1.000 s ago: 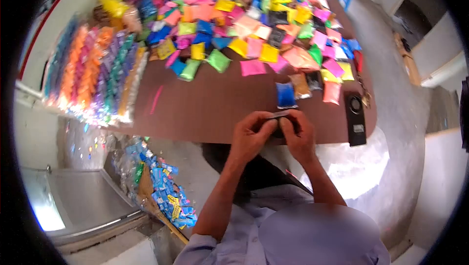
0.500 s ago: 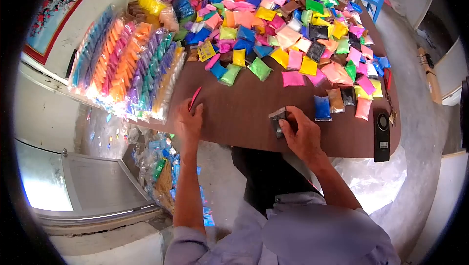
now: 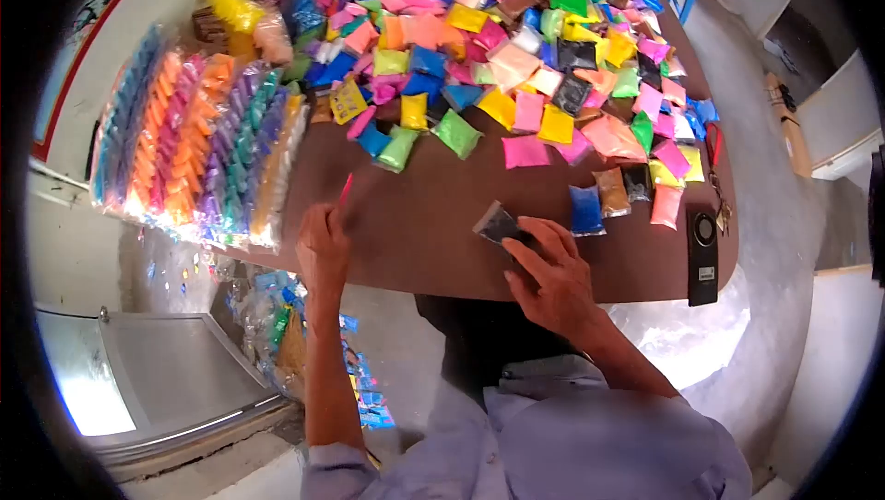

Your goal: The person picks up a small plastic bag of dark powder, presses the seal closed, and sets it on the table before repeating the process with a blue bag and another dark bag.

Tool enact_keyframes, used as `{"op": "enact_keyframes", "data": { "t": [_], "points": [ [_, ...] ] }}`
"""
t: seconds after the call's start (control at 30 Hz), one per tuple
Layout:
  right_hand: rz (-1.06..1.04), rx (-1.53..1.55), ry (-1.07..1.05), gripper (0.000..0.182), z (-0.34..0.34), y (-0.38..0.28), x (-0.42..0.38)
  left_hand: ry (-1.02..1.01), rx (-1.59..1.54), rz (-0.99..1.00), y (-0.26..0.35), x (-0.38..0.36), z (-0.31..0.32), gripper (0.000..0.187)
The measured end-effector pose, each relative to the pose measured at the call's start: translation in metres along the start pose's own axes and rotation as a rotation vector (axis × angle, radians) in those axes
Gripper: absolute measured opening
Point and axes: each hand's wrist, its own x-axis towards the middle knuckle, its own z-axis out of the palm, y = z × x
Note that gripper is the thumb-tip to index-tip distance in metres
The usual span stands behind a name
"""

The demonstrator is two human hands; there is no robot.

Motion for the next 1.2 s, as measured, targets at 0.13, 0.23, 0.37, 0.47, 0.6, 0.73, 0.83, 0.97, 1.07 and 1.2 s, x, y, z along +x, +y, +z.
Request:
{"op": "enact_keyframes", "data": {
  "t": [0.13, 0.23, 0.37, 0.47, 0.6, 0.73, 0.83, 0.97, 1.07, 1.2],
  "points": [
    [0.055, 0.062, -0.06, 0.041, 0.01, 0.008, -0.002, -0.209, -0.288, -0.069, 0.109, -0.045, 0.009, 0.01],
    [0.051, 0.045, -0.029, 0.039, 0.013, 0.01, -0.004, -0.253, -0.399, 0.021, 0.143, -0.062, 0.029, 0.01],
    [-0.008, 0.046, 0.025, 0.039, 0.013, 0.014, -0.006, -0.294, -0.499, 0.013, 0.155, -0.062, 0.036, 0.01],
    [-0.015, 0.058, 0.028, 0.038, 0.014, 0.013, -0.005, -0.296, -0.463, 0.055, 0.155, -0.052, 0.041, 0.007],
    [-0.039, 0.063, 0.044, 0.036, 0.017, 0.016, -0.007, -0.298, -0.46, -0.092, 0.14, -0.044, 0.054, 0.006],
    [-0.033, 0.069, 0.039, 0.034, 0.014, 0.014, -0.006, -0.357, -0.475, -0.181, 0.148, -0.033, 0.041, 0.011],
    [-0.017, 0.073, 0.038, 0.036, 0.014, 0.013, -0.007, -0.356, -0.491, -0.068, 0.16, -0.033, 0.038, 0.014],
    [-0.031, 0.076, 0.02, 0.038, 0.017, 0.014, -0.007, -0.338, -0.434, 0.069, 0.174, -0.035, 0.045, 0.012],
    [-0.025, 0.056, 0.062, 0.035, 0.017, 0.014, -0.007, -0.331, -0.343, 0.075, 0.169, -0.025, 0.057, 0.011],
    [-0.032, 0.062, 0.038, 0.036, 0.018, 0.018, -0.009, -0.305, -0.414, 0.083, 0.157, -0.014, 0.068, 0.012]
  ]
}}
